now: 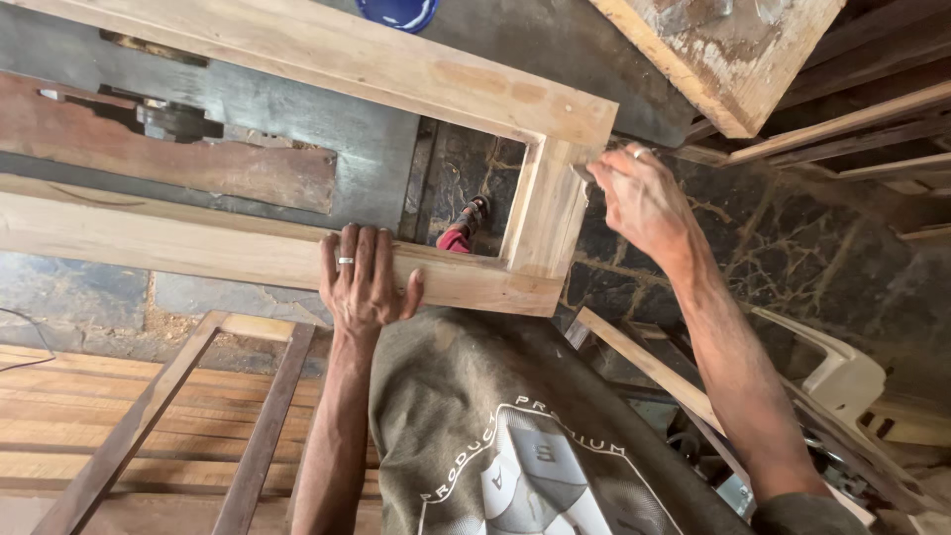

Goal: The person sands the surfaces and edges of a wooden frame using a small piece of sandpaper, handling the frame at various angles on a workbench.

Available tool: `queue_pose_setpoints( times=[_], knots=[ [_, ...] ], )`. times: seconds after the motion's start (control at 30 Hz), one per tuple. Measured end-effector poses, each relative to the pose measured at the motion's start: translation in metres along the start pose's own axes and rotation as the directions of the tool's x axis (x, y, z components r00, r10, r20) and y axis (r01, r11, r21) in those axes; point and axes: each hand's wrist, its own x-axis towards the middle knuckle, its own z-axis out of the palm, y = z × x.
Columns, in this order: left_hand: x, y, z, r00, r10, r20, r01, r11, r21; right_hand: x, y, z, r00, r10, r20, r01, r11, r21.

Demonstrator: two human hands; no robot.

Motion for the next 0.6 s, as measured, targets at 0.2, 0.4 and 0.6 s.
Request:
queue_pose_setpoints(
  times=[0.2,0.4,0.6],
  knots=[
    [-0.001,-0.001,-0.002,0.998,0.015,-0.061,-0.016,1.000,-0.007,-0.022,0.002,0.005,0.988,-0.036,0.151,-0.016,0.943,0.331],
    [0.007,-0.003,-0.017,0.998,0.005,-0.058,-0.008,0.999,-0.045,-0.019,0.024,-0.005,0.823,0.560,0.101,-0.490,0.607,0.625],
    [0.018,0.001,-0.018,0.997,0.016,-0.081,-0.020,0.999,-0.050,0.009,-0.008,0.009,0.939,0.271,-0.213,-0.207,0.937,0.281]
  ],
)
